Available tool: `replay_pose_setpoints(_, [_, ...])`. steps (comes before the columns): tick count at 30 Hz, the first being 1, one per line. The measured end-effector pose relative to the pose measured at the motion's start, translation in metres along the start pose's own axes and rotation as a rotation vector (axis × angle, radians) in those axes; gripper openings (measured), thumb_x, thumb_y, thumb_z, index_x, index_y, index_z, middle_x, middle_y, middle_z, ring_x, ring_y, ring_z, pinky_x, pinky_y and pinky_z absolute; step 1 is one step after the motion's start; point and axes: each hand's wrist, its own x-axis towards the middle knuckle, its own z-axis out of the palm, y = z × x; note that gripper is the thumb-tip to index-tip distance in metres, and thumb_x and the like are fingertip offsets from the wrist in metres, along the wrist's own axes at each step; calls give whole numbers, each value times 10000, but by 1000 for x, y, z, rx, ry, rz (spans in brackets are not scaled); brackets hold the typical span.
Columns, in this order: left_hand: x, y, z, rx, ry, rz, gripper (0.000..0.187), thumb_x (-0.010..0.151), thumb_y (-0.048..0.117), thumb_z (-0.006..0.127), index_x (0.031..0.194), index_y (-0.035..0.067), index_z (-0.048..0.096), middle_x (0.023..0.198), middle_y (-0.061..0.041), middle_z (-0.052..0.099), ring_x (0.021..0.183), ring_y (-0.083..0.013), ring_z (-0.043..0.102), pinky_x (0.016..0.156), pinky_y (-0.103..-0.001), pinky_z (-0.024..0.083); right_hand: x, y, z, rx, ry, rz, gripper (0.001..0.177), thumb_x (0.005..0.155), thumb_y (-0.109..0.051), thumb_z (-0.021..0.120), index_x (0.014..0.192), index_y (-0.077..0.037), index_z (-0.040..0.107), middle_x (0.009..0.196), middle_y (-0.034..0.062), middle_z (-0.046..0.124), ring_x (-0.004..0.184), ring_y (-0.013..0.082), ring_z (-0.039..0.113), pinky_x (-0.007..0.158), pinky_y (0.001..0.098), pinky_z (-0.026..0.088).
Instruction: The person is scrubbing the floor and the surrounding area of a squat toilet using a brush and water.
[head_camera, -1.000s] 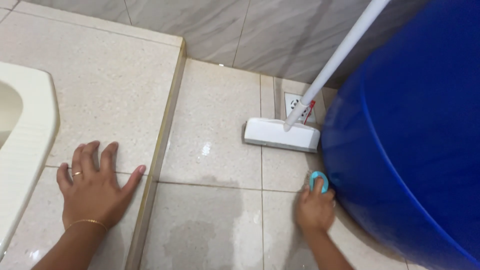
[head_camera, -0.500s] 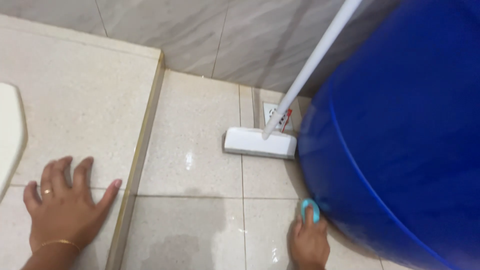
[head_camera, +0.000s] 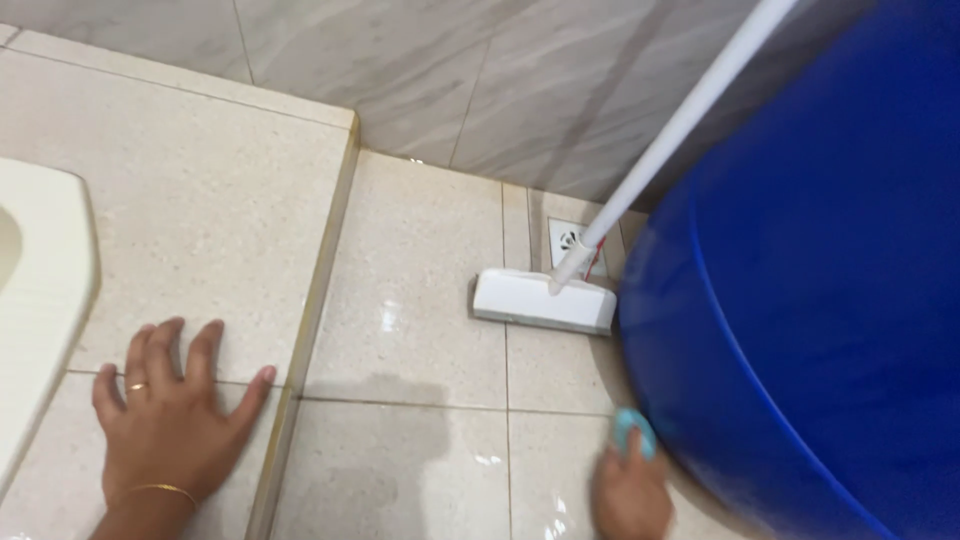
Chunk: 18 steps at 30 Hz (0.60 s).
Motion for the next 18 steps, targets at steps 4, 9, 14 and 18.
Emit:
replay_pose_setpoints(4, [1,4,-3,15,35,-7,811,877,768,355,1490,263,519,1606,-116,487,1565,-290,370,1212,-582,278,57,-32,-70,334,-307,440,429,961,-412,356,1329,-316,555,1334,99,480,923,444,703,740,594,575])
replay_pose_setpoints(9, [5,3,1,24,76,-19,785,859,765,391,1454,274,535,1588,-82,486,1561,-261,358,1213,-566,271,120,-220,-18,444,23,162,319,957,-241,482,737,-192,708,656,11,659,604,270,672,437,450,487])
replay_pose_setpoints(14, [3,2,-1,-16,60,-10,770,854,763,413,1445,283,531,1578,-64,474,1553,-247,351,1223,-552,254,108,-177,-97,562,-355,-234,587,1009,-417,274,1593,-369,303,1367,119,592,1266,387,540,901,600,539])
replay_pose_setpoints(18, [0,5,-1,-14,18,-37,787,849,777,394,1459,293,507,1591,-67,455,1564,-254,328,1227,-558,240,98,-75,-129,564,-483,329,610,956,-443,291,1553,-332,345,1281,280,581,1064,484,699,889,642,527])
